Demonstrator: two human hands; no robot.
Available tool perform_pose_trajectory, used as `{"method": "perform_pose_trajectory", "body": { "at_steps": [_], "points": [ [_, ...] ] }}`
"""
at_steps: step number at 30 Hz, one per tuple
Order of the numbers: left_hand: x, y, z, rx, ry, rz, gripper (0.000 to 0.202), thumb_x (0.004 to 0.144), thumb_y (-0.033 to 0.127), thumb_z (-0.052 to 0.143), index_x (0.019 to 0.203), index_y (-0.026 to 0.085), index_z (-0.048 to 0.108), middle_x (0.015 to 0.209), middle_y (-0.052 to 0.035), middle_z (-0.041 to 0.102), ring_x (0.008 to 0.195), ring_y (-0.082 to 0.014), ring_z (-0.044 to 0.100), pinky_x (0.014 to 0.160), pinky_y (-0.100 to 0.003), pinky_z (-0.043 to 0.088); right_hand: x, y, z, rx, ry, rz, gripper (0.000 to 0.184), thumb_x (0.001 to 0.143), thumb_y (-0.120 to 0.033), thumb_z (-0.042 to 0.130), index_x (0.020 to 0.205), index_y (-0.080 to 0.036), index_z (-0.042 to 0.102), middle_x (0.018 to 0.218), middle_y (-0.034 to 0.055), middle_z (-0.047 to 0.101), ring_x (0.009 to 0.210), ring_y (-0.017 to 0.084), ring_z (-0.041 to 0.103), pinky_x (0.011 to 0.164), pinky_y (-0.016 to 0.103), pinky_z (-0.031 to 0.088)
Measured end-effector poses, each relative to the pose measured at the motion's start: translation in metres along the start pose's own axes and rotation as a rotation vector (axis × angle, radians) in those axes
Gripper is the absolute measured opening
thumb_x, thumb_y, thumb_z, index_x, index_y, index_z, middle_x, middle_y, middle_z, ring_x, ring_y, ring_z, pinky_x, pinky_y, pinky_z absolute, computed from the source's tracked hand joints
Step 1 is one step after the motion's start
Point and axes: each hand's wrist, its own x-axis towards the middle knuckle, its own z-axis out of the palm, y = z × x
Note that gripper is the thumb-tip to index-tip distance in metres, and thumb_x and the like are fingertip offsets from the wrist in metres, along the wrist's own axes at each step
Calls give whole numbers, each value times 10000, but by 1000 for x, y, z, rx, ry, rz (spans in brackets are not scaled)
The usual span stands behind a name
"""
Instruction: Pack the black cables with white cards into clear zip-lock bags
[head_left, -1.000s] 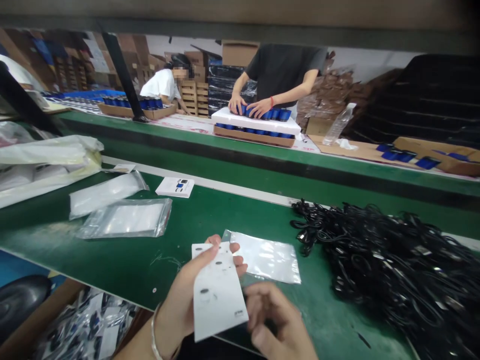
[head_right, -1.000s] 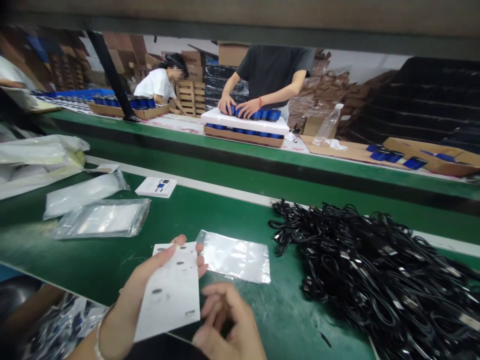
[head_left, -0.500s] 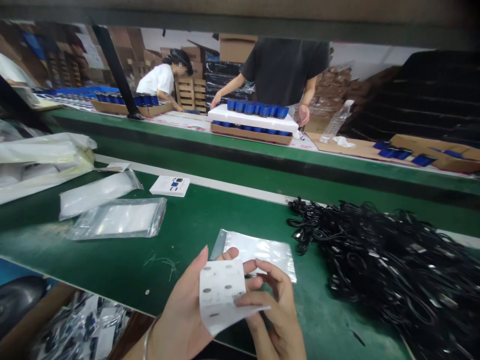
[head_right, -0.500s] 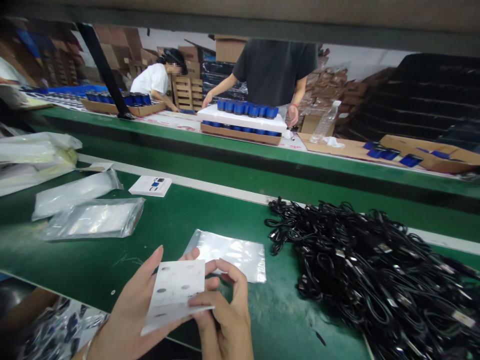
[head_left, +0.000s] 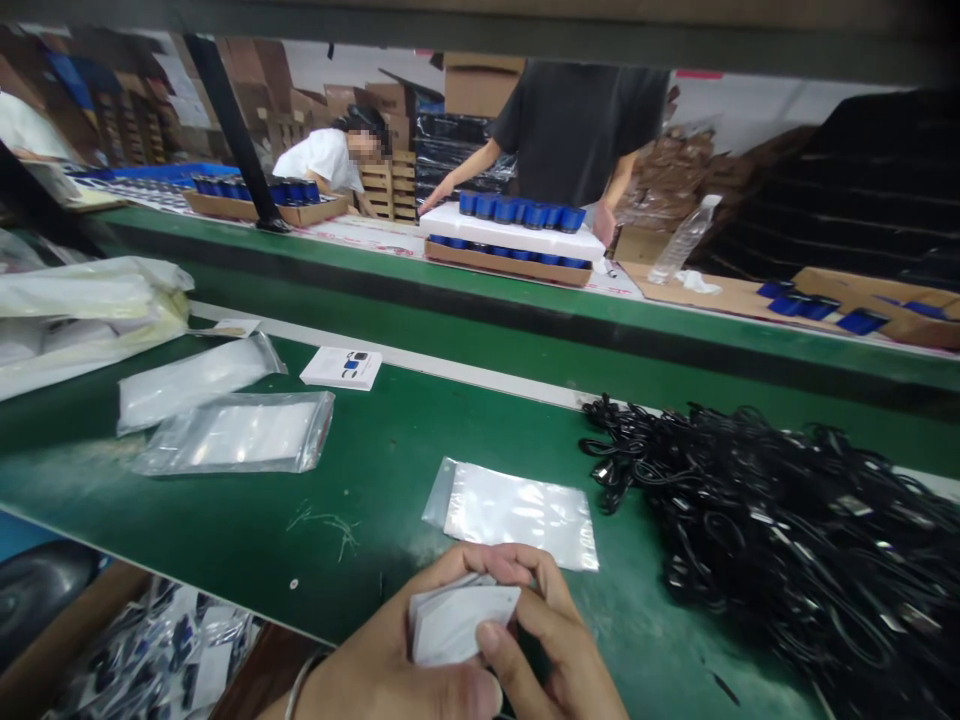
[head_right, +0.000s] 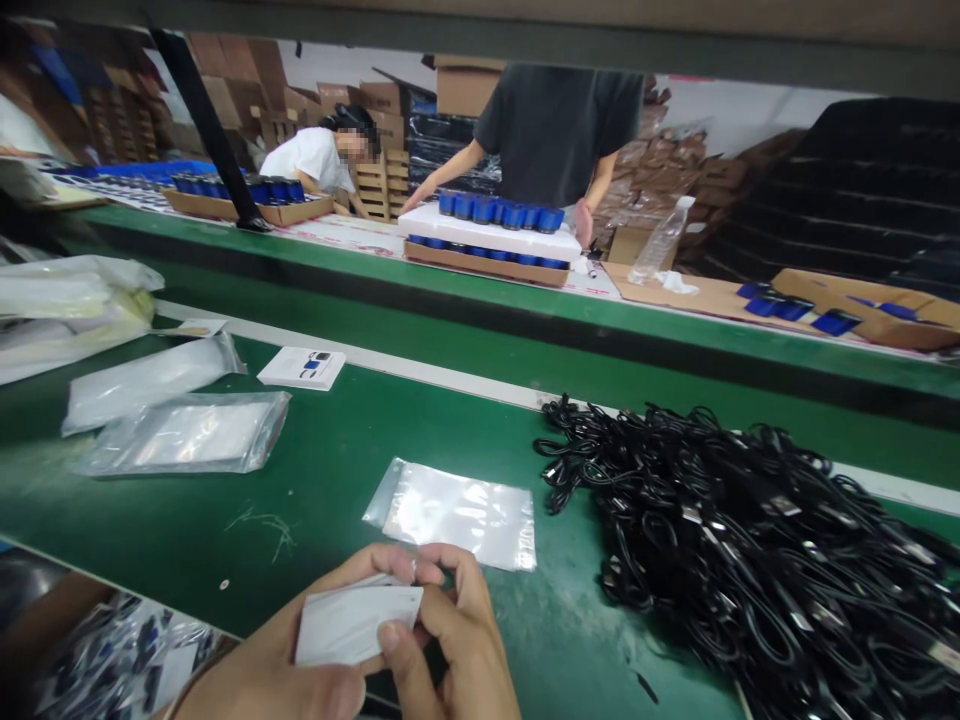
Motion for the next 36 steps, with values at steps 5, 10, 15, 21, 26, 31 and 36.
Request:
{"method": "perform_pose_trajectory", "body": {
  "at_steps": [5,10,15,21,26,31,36],
  "points": [
    [-5,-3,-10,227,97,33,300,880,346,598,1167,263,579,1233,-58,577,1163,-225,518,1026,-340,338,1,0,2,89,-4,24,133,881,-205,550,947,-210,665,1027,80,590,910,198,604,757,247,504],
    [-7,0,-7,283,134,19,347,885,265,596,1223,337,564,1241,-8,613,1116,-171,564,978,-259,396,-1,1,13,210,152,87,252,914,-342,525,737,-200,634,854,44,583,817,181,572,729,239,475],
    [-7,-7,1,304,293,64,362,847,314,638,1205,349,601,1228,-8,646,1112,-203,592,967,-283,429,1,1,11,176,114,50,159,901,-225,534,775,-199,627,907,54,609,875,182,587,771,243,487],
    [-10,-5,3,346,265,-20,383,844,401,624,1223,353,600,1279,-15,617,1125,-220,582,973,-291,429,-1,5,13,194,145,-18,171,878,-185,569,1029,-241,626,986,56,612,810,169,613,677,232,504],
    [-6,-11,1,153,394,-4,375,823,429,646,1168,283,651,1194,-43,673,1189,-255,539,1024,-340,379,-8,3,25,168,459,88,182,854,-388,628,963,-252,575,1131,53,567,954,196,571,782,260,448],
    [-1,-15,5,-98,483,95,315,777,379,717,1074,286,672,1104,-20,721,1082,-193,603,923,-246,459,-7,-7,24,376,320,218,389,866,-587,510,850,-206,588,746,8,562,627,136,503,603,242,418],
    [3,-23,16,-152,525,79,351,759,420,716,1077,289,642,1056,-40,722,602,-140,619,476,-245,515,2,-11,27,754,42,380,531,863,-636,477,623,-166,540,503,-36,471,404,58,407,412,171,320]
  ]
}}
